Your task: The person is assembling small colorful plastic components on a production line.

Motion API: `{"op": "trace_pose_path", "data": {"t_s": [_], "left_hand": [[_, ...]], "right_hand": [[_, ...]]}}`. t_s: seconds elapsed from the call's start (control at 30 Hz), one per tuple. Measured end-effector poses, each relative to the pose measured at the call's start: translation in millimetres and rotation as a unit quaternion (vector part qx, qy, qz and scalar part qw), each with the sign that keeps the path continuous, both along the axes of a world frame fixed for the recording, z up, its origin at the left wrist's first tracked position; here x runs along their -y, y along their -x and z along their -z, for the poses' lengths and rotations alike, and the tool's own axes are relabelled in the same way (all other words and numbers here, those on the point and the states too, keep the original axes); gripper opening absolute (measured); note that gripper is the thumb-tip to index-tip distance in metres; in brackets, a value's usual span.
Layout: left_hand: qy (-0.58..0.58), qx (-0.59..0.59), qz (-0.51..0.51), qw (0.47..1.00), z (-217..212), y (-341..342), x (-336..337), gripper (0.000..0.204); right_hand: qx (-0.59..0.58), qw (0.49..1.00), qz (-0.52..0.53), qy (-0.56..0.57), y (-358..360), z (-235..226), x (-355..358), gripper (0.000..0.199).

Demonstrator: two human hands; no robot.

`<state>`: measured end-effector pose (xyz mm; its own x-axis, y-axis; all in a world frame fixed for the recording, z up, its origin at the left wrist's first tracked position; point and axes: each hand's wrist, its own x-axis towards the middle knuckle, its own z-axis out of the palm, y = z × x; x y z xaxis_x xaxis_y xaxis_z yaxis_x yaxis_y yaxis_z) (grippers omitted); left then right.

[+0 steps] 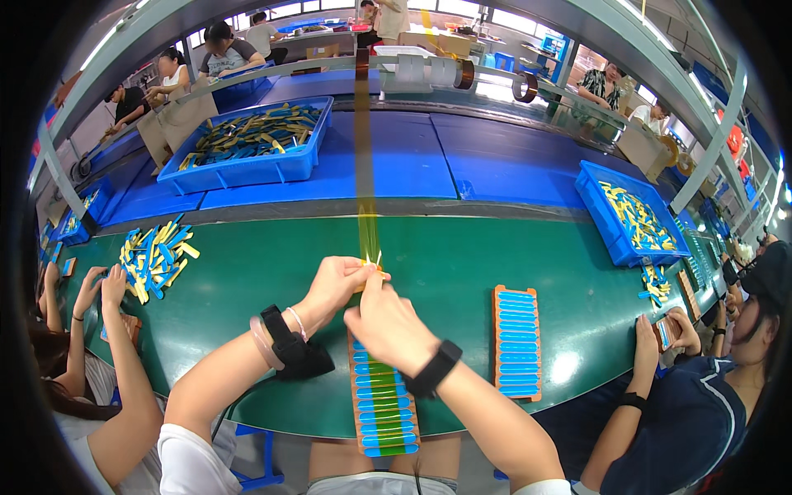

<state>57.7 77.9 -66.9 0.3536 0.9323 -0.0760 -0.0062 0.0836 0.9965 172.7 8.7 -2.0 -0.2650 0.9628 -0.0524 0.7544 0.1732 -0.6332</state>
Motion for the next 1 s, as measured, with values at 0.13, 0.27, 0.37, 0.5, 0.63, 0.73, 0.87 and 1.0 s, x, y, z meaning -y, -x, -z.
{"op": "trace_pose_path", "data": {"t_s": [0.13, 0.27, 0.37, 0.5, 0.63, 0.73, 0.87, 1.0], "left_hand": [[-0.011, -0.032, 0.011, 0.999, -0.3, -1.2, 3.7, 0.019], [-0.218, -0.286, -0.093, 0.928, 9.7, 6.3, 4.9, 0.04], [-0.201, -0.388, -0.094, 0.895, -12.9, 6.6, 10.1, 0.06], [0.126, 0.064, -0.021, 0.99, -50.1, 12.7, 25.5, 0.052], [0.207, 0.325, 0.043, 0.922, -84.4, 16.6, 34.7, 0.044], [-0.173, -0.105, 0.057, 0.978, -57.7, 28.9, 33.4, 0.049], [-0.398, -0.35, 0.379, 0.759, -35.0, 31.5, 79.0, 0.062], [-0.439, -0.464, 0.389, 0.663, -47.8, 21.2, 97.9, 0.059]], "right_hand": [[-0.035, 0.997, 0.037, 0.064, -5.1, 0.1, -16.0, 0.029], [0.039, 0.998, 0.057, 0.007, -29.8, -1.6, -1.6, 0.026], [0.049, 0.997, 0.057, 0.022, -51.3, -10.5, 19.7, 0.036], [-0.146, 0.987, 0.046, 0.045, -54.4, 1.9, 40.8, 0.053], [-0.438, 0.881, -0.011, 0.18, -48.9, -16.6, 65.3, 0.048], [-0.576, 0.79, 0.035, 0.208, -58.1, -26.5, 85.7, 0.047], [-0.607, 0.776, 0.066, 0.159, -67.0, -19.3, 89.1, 0.046], [-0.503, 0.851, 0.066, 0.135, -64.8, 7.7, 89.4, 0.053]]}}
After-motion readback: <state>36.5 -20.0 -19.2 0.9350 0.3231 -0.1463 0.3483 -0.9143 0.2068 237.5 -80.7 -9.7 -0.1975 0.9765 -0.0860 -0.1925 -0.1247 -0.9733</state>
